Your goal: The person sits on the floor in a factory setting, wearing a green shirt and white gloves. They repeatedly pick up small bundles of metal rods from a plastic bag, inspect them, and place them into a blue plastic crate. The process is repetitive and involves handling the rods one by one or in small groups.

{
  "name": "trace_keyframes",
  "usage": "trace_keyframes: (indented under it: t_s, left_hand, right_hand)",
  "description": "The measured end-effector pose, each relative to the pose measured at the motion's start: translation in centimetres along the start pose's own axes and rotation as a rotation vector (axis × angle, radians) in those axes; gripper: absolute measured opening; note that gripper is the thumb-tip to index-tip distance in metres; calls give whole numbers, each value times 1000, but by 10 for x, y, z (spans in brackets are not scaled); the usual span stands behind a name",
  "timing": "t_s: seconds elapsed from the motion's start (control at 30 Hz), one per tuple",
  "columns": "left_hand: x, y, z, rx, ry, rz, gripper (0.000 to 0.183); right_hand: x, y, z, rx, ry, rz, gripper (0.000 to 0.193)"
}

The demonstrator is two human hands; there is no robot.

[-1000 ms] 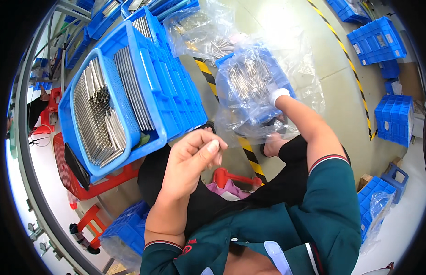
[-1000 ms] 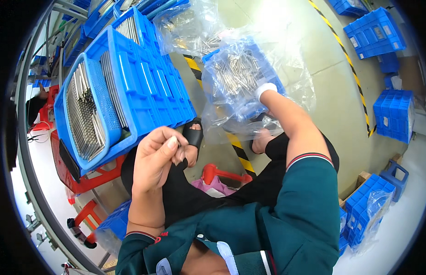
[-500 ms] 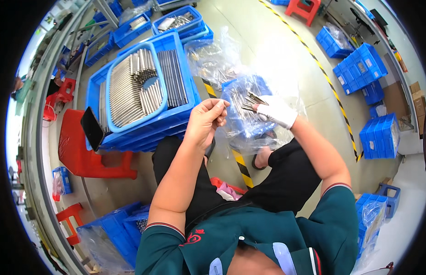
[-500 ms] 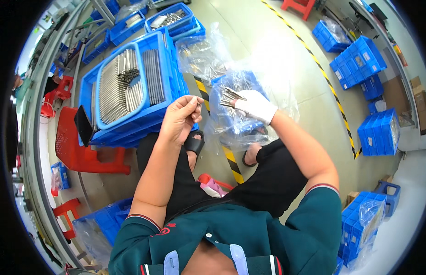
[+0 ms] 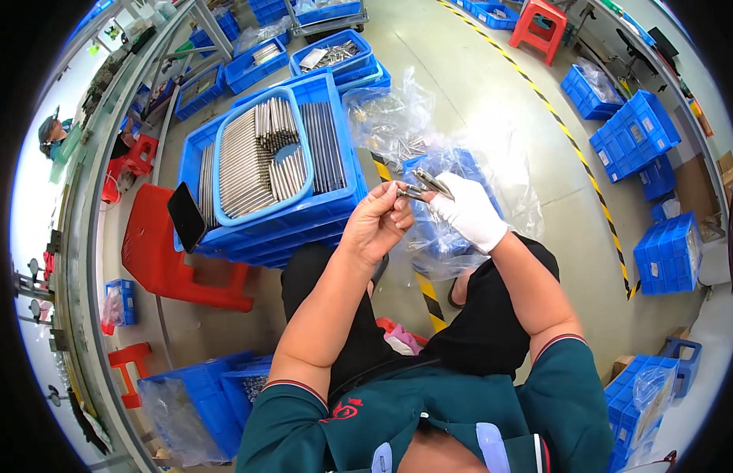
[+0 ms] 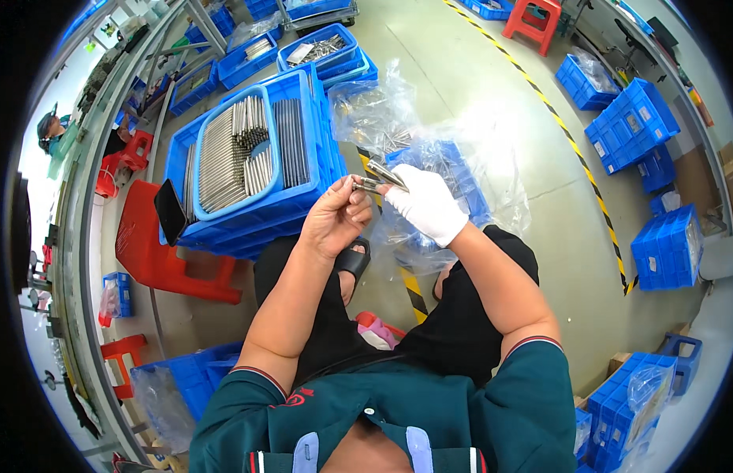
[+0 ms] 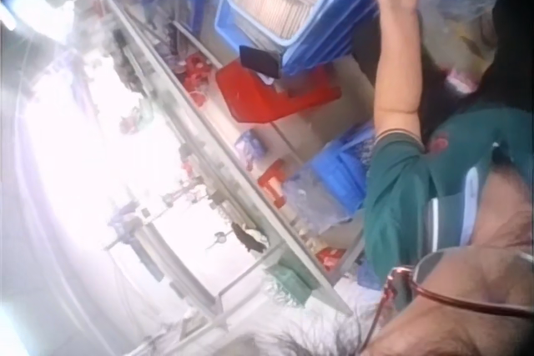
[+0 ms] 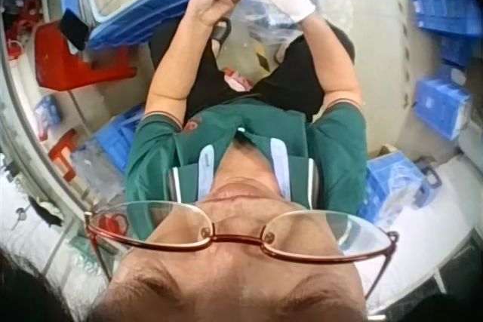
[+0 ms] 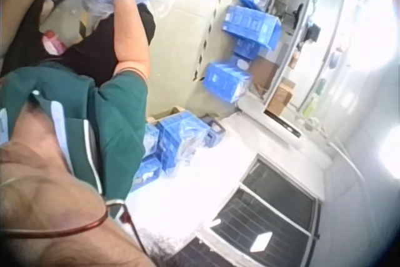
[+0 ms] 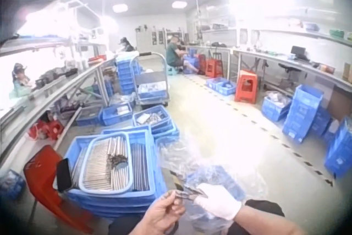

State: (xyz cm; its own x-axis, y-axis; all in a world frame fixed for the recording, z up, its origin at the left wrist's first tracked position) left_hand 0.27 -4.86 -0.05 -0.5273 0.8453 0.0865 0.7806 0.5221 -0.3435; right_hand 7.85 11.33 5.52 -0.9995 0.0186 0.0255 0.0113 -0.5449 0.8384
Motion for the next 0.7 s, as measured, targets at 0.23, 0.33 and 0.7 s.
trace_keyframes:
  t_s: [0.23,0.33,0.7]
  left_hand:
    - [5,-7,6,18,-23,68,11]
    - [6,-9,6,55,-38,82,9]
    - [8,-9,8,94,8,91,4]
  right_hand:
    - [6,-5,1,-198,-11,65,18]
    - [9,-7,1,-245,-33,116,17]
    - [8,-11,-2,-86,-3,26,18]
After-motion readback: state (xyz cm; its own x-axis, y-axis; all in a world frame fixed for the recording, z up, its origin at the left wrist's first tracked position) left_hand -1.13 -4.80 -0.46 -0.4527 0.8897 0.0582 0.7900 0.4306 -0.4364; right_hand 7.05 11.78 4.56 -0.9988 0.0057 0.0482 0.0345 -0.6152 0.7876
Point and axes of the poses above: each hand's wrist, its own x-axis towards the middle knuckle, its own z-axis out of the back of the hand, y = z × x, the point moved 1 cm from there along x, towards the middle knuckle, and after that the axes turned 8 degrees about y, right-handed, at the moved point
